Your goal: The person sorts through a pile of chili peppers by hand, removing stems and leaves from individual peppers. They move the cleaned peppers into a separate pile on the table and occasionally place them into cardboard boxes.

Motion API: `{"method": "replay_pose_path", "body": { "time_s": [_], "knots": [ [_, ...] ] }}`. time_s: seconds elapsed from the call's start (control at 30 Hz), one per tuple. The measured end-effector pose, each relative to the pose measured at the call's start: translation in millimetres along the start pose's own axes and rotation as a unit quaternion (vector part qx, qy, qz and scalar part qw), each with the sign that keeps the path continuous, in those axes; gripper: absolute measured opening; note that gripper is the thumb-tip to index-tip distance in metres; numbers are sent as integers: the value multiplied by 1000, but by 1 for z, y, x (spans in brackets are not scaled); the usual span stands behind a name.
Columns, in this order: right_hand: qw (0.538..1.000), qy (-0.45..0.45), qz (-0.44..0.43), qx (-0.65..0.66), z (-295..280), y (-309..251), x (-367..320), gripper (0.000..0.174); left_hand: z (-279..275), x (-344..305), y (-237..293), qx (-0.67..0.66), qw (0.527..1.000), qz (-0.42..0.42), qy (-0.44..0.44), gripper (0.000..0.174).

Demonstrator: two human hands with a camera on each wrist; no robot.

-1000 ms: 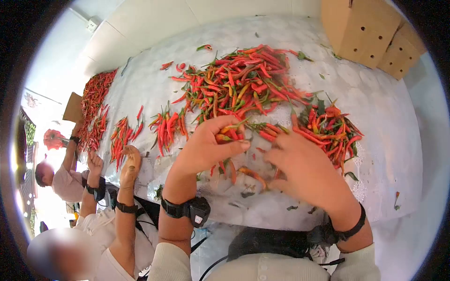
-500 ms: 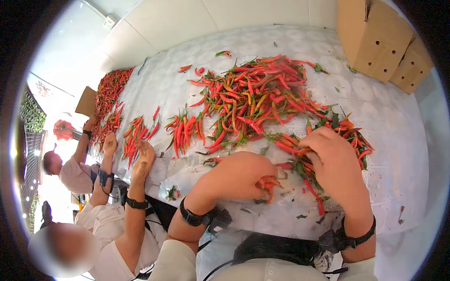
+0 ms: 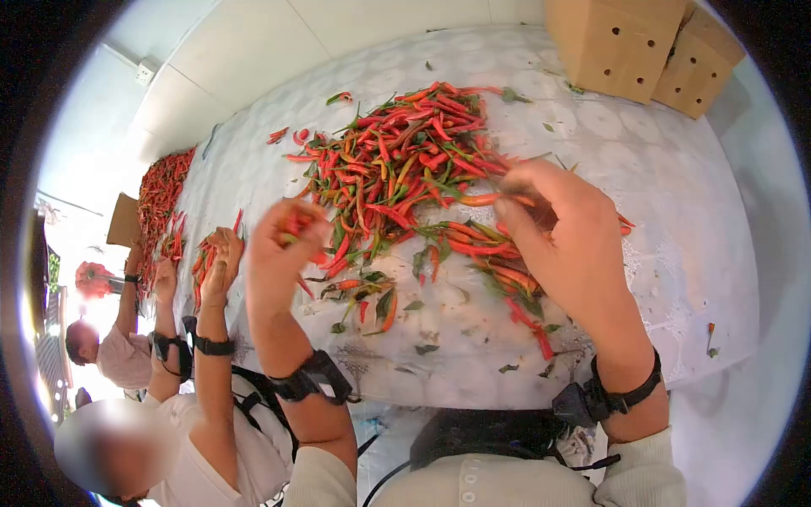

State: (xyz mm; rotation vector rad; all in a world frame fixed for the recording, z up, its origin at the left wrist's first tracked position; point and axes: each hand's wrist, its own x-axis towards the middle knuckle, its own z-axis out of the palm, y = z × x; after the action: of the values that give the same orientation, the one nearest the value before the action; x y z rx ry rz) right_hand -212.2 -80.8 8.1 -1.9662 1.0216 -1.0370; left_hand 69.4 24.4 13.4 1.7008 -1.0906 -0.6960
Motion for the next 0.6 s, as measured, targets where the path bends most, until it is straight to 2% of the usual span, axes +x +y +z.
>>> {"method": "replay_pose_path", "body": {
  "time_s": [0.07, 0.1, 0.13, 0.2, 0.23, 0.33, 0.37, 0.47, 0.5, 0.6],
  "knots": [
    [999, -9, -43, -7, 2, 5, -1, 13, -16, 10, -20, 53, 982, 59, 169, 24],
    [998, -12, -66, -11, 3, 7, -1, 14, -28, 13, -28, 199, 952, 39, 228, 27],
    [997, -40, -67, 14, 5, 7, -3, 14, -41, 15, -35, 339, 898, 18, 281, 31],
    [991, -95, -68, 62, 10, 4, -9, 16, -68, 18, -62, 375, 869, 11, 323, 38],
    [986, -135, -86, 41, 10, -1, -10, 17, -70, 18, -64, 392, 854, 7, 342, 41],
    [975, -199, -85, 50, 18, -6, -17, 16, -67, 15, -58, 440, 817, -39, 371, 45],
    [973, -216, -77, 35, 20, -5, -18, 15, -67, 14, -56, 439, 828, -73, 342, 48],
    [963, -255, -88, 5, 24, -5, -23, 15, -66, 13, -66, 477, 820, -26, 315, 52],
    [963, -243, -112, 32, 28, -2, -25, 16, -62, 14, -61, 486, 815, -39, 313, 54],
    [959, -255, -119, 22, 32, 2, -26, 18, -47, 19, -54, 436, 829, 69, 345, 53]
  ]
}}
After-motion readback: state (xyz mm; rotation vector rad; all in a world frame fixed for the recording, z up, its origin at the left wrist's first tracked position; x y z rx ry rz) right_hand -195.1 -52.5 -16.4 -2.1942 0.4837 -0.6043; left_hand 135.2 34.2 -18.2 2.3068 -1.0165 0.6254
